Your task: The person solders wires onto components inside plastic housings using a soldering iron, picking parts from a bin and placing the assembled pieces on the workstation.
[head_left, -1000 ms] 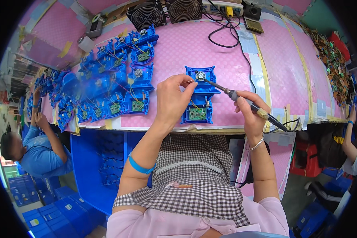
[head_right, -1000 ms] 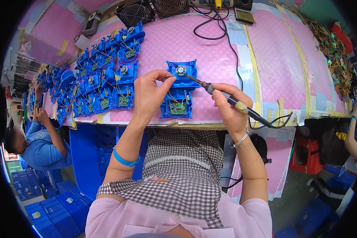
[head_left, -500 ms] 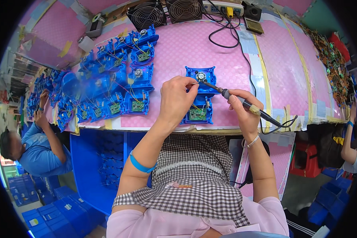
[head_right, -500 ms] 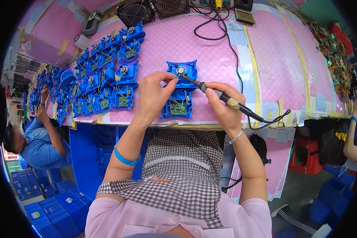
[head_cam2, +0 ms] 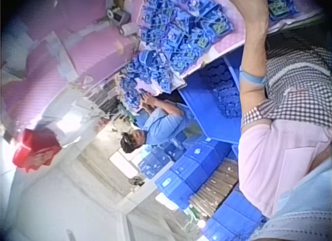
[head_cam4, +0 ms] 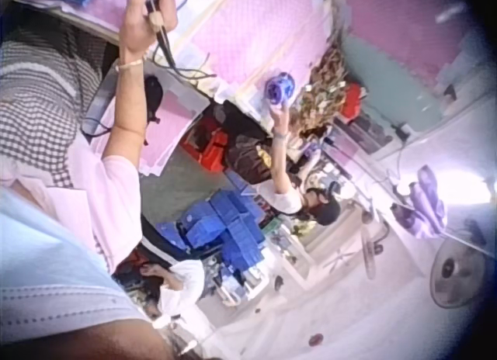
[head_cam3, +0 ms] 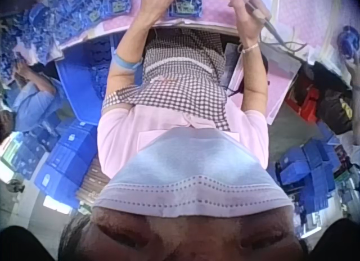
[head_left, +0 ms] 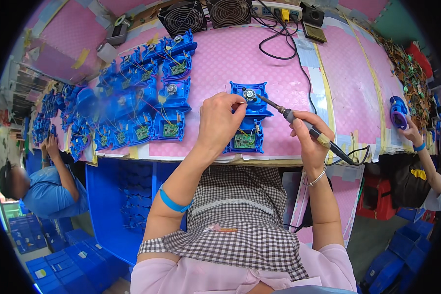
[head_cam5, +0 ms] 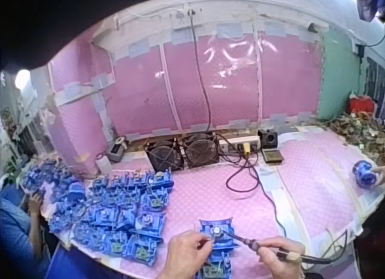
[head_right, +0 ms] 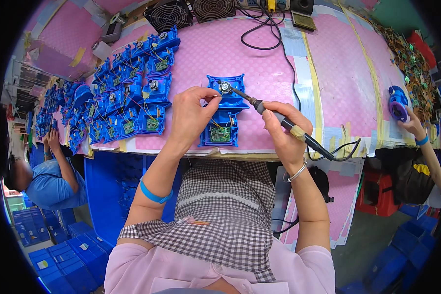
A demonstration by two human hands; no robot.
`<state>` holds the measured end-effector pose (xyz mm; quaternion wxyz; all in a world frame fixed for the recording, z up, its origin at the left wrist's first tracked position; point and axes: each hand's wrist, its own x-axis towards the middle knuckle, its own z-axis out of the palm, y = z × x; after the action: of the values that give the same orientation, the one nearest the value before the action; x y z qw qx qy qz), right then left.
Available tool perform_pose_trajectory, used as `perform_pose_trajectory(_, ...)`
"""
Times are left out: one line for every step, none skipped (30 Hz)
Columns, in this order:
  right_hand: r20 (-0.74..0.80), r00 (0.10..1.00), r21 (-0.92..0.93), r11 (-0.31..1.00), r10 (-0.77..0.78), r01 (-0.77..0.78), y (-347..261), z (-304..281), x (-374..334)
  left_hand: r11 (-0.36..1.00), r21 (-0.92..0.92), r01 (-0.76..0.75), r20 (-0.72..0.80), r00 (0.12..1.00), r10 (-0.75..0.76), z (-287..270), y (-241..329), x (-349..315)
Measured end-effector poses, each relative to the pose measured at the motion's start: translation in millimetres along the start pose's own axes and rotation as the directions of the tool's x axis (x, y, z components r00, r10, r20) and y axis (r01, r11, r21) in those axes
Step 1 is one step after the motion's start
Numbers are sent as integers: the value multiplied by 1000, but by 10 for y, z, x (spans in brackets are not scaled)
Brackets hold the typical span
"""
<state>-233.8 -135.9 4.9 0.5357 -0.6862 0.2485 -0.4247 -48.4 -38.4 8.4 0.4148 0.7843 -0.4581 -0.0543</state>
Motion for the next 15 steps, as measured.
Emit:
perform_pose_trajectory(-2, 1000, -14, 1000, -16, 16, 12, -14, 1, 1000, 6, -6, 3, 1000, 6, 2, 7, 9)
perform_pose_trajectory(-4, 1000, -29, 999, -31, 31, 22, -24, 0, 1000, 6, -7, 1, 1000, 7, 0, 19, 12)
perform_pose_trajectory(-2, 999, -29, 999, -32, 32, 27, -30, -3, 1000, 10, -7, 7, 1000, 7, -4, 33, 12)
perform_pose_trajectory(-8, 999, -36, 999, -38, 38, 32, -32, -3, 1000, 14, -10, 13, 1000, 9, -7, 40, 18)
perform_pose_trajectory(-12, 999, -43, 998, -44, 44, 39, -34, -5, 1000, 13, -10, 12, 1000, 10, -1, 41, 23)
perform_pose_trajectory(-11, 999, -44, 998, -45, 44, 58, -43, -8, 1000, 14, -16, 10, 1000, 16, 10, 37, 27)
perform_pose_trajectory(-16, 996, -50, 995, -89, 88, 80, -54, -8, 1000, 16, -24, 8, 1000, 24, 14, 33, 33)
perform_pose_trajectory(-19, 991, -56, 990, -132, 131, 91, -66, -6, 1000, 16, -24, 7, 1000, 24, 16, 27, 34)
perform_pose_trajectory(-17, 991, -56, 990, -134, 132, 74, -81, -19, 1000, 14, -20, 7, 1000, 20, 17, 19, 34)
perform_pose_trajectory(6, 994, -5, 994, -106, 106, 42, -102, -50, 1000, 11, -18, 8, 1000, 18, 21, 15, 39)
perform_pose_trajectory(32, 996, 44, 996, -80, 79, 22, -115, -70, 1000, 9, -18, 6, 1000, 18, 21, 15, 45)
perform_pose_trajectory(35, 996, 43, 996, -83, 81, 32, -117, -76, 1000, 5, -12, 8, 1000, 12, 18, 15, 51)
perform_pose_trajectory(56, 990, 33, 992, -127, 125, 55, -123, -87, 1000, -1, -6, 11, 1000, 6, 20, 19, 54)
perform_pose_trajectory(80, 982, 25, 985, -171, 169, 64, -121, -94, 1000, -5, -6, 8, 1000, 6, 17, 15, 57)
perform_pose_trajectory(89, 983, -44, 985, -162, 167, 53, -109, -97, 1000, -13, -10, 8, 1000, 10, 8, 6, 61)
